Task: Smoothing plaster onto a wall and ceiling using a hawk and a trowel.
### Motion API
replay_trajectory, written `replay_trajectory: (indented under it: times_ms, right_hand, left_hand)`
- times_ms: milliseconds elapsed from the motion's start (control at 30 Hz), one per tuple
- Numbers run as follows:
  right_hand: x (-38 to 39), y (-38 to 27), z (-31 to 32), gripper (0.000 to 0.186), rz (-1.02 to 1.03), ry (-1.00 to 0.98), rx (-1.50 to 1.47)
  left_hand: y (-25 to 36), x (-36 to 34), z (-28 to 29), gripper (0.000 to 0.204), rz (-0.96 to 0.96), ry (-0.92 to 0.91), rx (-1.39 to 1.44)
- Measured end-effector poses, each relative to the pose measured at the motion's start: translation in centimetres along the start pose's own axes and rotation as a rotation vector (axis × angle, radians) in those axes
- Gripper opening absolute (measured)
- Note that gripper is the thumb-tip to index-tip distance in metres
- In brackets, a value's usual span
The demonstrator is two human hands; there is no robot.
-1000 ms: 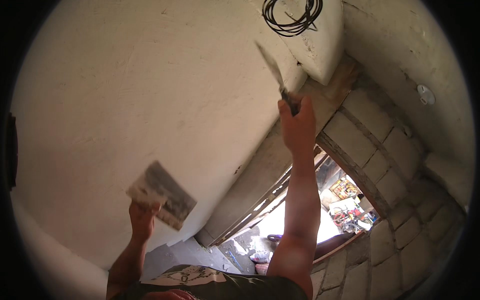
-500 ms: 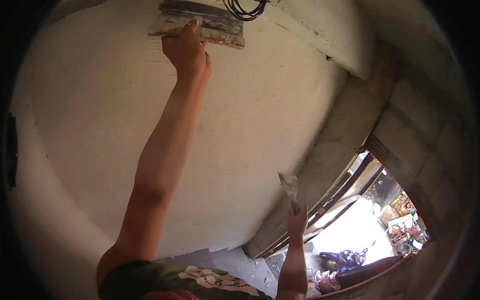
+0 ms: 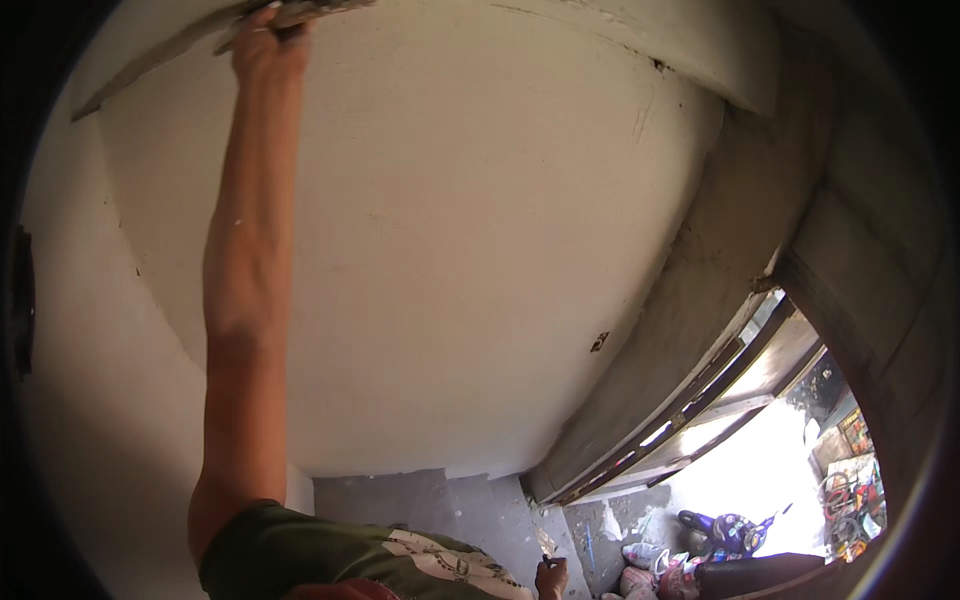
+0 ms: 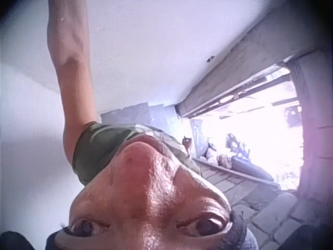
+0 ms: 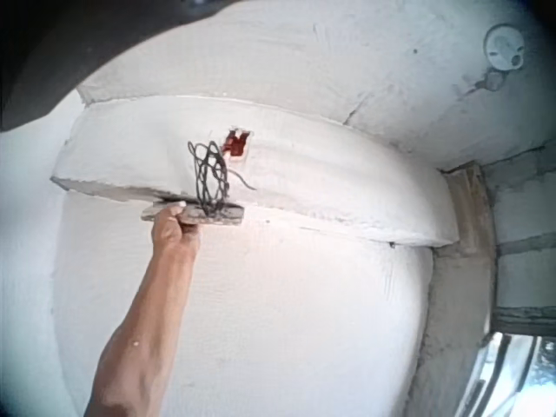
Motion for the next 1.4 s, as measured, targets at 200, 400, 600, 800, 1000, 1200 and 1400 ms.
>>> replay_trajectory:
  times_ms: [200,400,600,800,1000,1200,1400]
  right_hand:
    - [-1.2,12.9,-1.0,0.038,-0.028,-0.283,0.198]
    - [-2.4,2.7,0.5,0.037,-0.034,-0.159,0.068]
    - [-4.2,-27.1,10.3,0.029,0.682,0.229,-0.215]
    - [5.1,-56.2,23.4,0.026,1.339,0.665,-0.270]
    - [13.3,-72.8,26.1,0.030,1.292,0.775,-0.275]
    - [15.8,-76.0,27.3,0.034,1.188,0.836,-0.308]
    - [18.1,-77.3,27.8,0.025,1.247,0.887,-0.419]
  left_hand:
    - [7.3,7.0,-0.4,0.038,-0.022,-0.141,-0.224]
    - [16.9,13.0,0.7,0.065,-0.001,0.008,-0.677]
    - [20.8,28.2,4.9,0.064,0.329,0.223,-0.835]
    - [22.4,44.3,8.7,0.058,0.665,0.465,-0.818]
    - [29.0,52.6,11.5,0.047,0.764,0.599,-0.790]
    - [33.1,53.7,13.6,0.043,0.840,0.671,-0.806]
    - [33.7,52.2,15.5,0.047,0.926,0.666,-0.818]
Point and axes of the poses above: each hand's wrist, its own x-axis away from the middle knuckle, its own z-axis out of the back of the hand, y = z × x, the point moved 1 cm from there along -x, towards the middle knuckle, and after that the axes turned 10 degrees about -y, right-handed, at the moved point
